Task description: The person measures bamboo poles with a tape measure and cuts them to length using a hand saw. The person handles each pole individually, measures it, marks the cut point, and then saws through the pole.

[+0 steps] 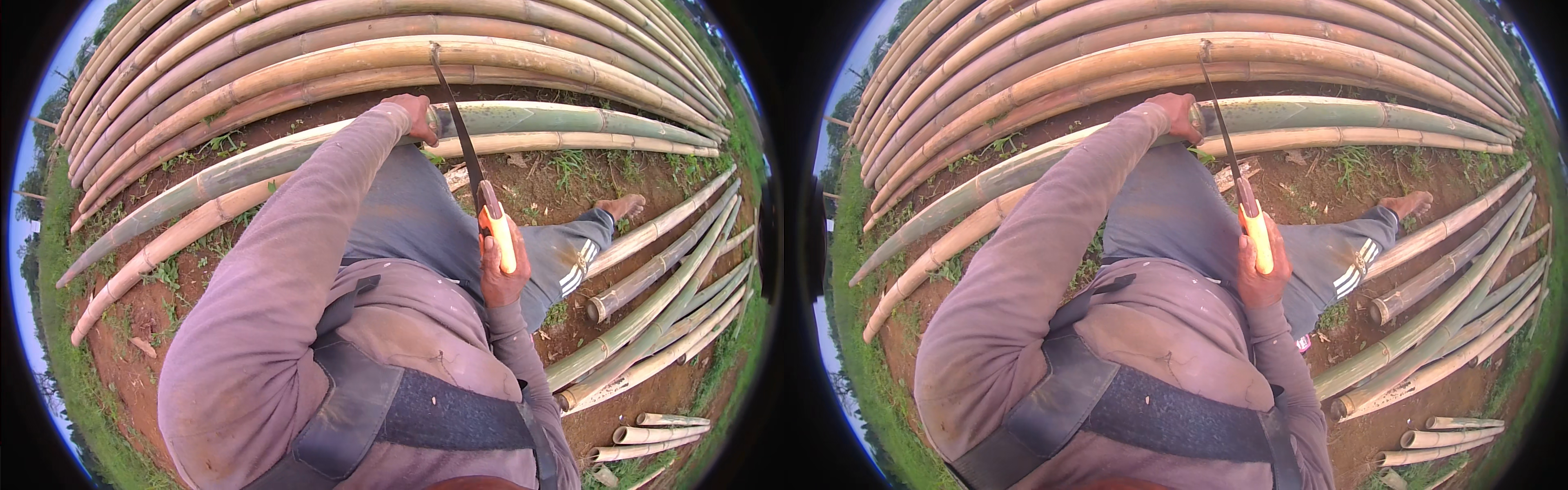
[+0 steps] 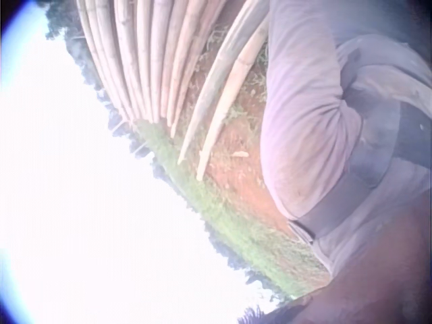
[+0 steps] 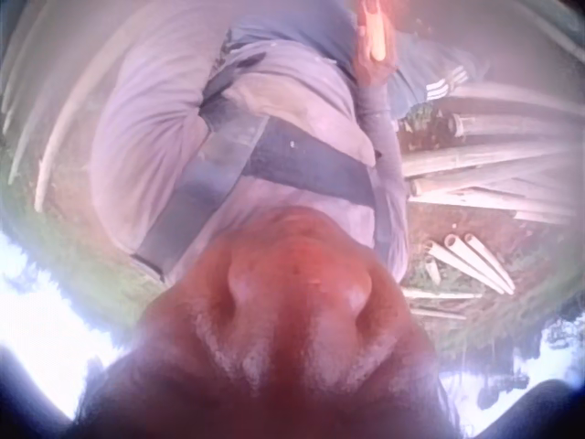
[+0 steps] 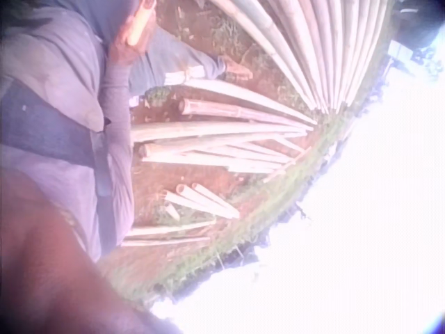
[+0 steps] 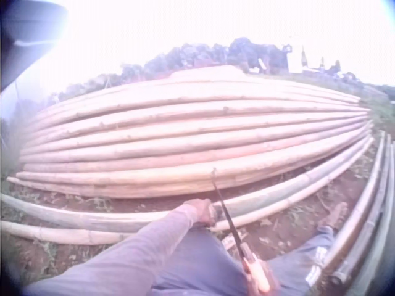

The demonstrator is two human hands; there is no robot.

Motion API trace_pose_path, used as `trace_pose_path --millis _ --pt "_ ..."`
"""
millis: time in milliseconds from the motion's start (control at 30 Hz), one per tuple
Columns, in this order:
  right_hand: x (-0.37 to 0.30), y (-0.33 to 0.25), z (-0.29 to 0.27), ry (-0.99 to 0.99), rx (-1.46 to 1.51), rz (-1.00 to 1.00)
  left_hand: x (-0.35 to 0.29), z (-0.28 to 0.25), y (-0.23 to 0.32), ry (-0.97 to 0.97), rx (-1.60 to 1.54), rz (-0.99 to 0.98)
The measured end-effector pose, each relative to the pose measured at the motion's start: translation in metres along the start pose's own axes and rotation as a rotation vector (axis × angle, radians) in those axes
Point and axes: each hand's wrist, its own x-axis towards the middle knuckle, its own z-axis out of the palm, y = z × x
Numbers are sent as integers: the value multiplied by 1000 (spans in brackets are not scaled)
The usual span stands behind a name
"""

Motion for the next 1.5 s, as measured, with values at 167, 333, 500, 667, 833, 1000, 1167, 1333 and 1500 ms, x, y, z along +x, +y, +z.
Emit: trace_pose_path --millis 167,333,500,667,833,1000,1167,1333,1500 --pt "-27 -4 -22 -15 40 -1 -1 -3 -4 -1 -19 -23" --pt "88 12 44 40 214 125 -3 -10 10 -4 -6 -36" --pt "43 0 12 2 182 98 0 -10 -2 2 -18 -23" --pt "-21 -27 -30 1 330 251 4 -3 -9 18 -37 -37" --pt "115 8 62 97 100 3 14 1 8 37 -11 -9" --pt "56 -14 28 22 105 70 10 2 -11 36 8 -2" --pt "-19 -22 -22 32 151 134 19 4 -9 21 -28 40" --pt "105 7 63 102 81 78 17 2 11 -4 1 17" --pt "46 -3 23 57 202 143 13 6 -11 24 0 17"
